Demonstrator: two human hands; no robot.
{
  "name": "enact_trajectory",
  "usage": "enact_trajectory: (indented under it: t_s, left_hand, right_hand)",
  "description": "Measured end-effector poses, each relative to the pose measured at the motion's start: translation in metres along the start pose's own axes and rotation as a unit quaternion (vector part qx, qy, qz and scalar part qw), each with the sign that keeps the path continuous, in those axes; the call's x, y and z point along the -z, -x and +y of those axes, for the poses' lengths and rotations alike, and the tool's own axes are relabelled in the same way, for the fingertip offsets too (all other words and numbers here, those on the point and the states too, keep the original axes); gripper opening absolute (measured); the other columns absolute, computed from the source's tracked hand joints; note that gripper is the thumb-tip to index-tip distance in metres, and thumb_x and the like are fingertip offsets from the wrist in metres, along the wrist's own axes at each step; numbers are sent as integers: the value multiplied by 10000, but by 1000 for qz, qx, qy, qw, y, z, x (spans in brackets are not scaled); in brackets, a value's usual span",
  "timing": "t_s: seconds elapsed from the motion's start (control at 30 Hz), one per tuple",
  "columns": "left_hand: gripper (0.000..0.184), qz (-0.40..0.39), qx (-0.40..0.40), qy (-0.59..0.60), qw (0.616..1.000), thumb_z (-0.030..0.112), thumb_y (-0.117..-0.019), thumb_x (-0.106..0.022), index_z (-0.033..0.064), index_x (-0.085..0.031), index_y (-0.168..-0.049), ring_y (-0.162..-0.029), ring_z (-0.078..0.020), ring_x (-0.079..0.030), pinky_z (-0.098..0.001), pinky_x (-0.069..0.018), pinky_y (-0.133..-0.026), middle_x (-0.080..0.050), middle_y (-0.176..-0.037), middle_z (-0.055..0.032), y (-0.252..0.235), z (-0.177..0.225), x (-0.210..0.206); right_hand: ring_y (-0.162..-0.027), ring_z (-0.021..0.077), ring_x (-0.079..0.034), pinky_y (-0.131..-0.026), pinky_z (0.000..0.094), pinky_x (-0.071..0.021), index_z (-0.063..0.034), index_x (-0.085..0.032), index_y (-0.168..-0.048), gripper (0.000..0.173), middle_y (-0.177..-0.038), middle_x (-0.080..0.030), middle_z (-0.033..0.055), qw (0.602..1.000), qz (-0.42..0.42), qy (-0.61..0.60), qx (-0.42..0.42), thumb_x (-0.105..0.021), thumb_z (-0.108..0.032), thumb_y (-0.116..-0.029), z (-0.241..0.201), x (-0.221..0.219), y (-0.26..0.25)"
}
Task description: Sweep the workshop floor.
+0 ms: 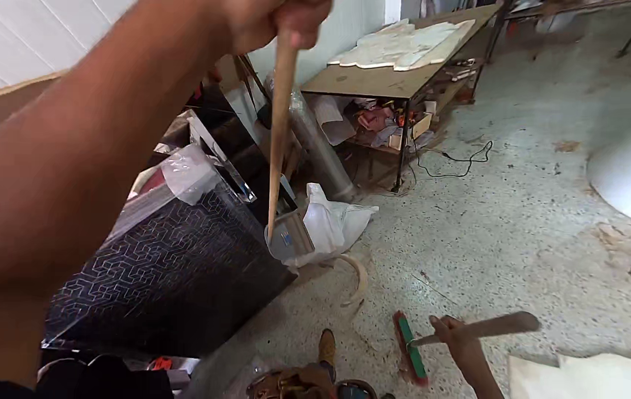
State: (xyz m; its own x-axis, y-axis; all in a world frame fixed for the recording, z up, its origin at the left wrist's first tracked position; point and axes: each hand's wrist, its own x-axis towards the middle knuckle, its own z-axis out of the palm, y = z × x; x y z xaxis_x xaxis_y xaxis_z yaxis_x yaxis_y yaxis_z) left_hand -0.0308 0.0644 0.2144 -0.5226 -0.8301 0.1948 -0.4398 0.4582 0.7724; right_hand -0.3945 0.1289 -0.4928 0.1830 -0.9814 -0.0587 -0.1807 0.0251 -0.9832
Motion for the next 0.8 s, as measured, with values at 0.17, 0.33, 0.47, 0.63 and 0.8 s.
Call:
enact_trajectory:
  t_s: [0.17, 0.33, 0.47, 0.63, 0.8]
  left_hand:
    - [267, 116, 76, 20, 990, 233, -1035, -509, 115, -560, -801, -423, -127, -465, -321, -473, -427, -466, -549, 17, 100, -90, -34]
    - [305, -30, 193, -24, 980, 285, -984, -643, 90, -649, -749, -539, -112, -543, -297, -472, -512, -581, -629, -6, 231, -262, -77]
    - [299, -153, 277, -36, 948, 358, -993, -657, 82, -707, -889, -780, -147, -642, -401, -557, -762, -665, -821, -31, 328, -384, -97]
    - [259, -142, 340, -33, 929, 326, -1003, -642, 86, -718, -1066, -981, -199, -665, -460, -541, -931, -699, -1019, -69, 440, -509, -93]
    - [193, -87, 326, 15, 941, 174, -1000, -626, 117, -745, -1140, -1004, -188, -692, -468, -553, -949, -733, -1067, -59, 474, -541, -20]
  right_hand:
    - [-490, 155, -509, -497, 395, -452, -111, -580, -690, 532, -558, -515, 5, 991, 107, 64, 37, -599, -568, -964, -75, -33, -20]
    - [-642, 169, -639, -629, 382, -562, -59, -668, -793, 367, -691, -647, 40, 983, 169, -37, 53, -668, -377, -975, -169, -98, -31]
    - [-753, 215, -669, -728, 394, -571, -50, -654, -834, 283, -785, -684, 88, 994, 16, -94, 62, -679, -294, -974, -208, -187, -45]
    - [-668, 193, -639, -651, 381, -560, -83, -675, -790, 383, -723, -659, 55, 988, -153, -2, 35, -660, -411, -988, -226, -325, -74]
    - [-689, 163, -622, -670, 382, -542, -112, -684, -809, 379, -722, -636, 26, 971, -231, 53, -27, -690, -462, -952, -233, -464, -102]
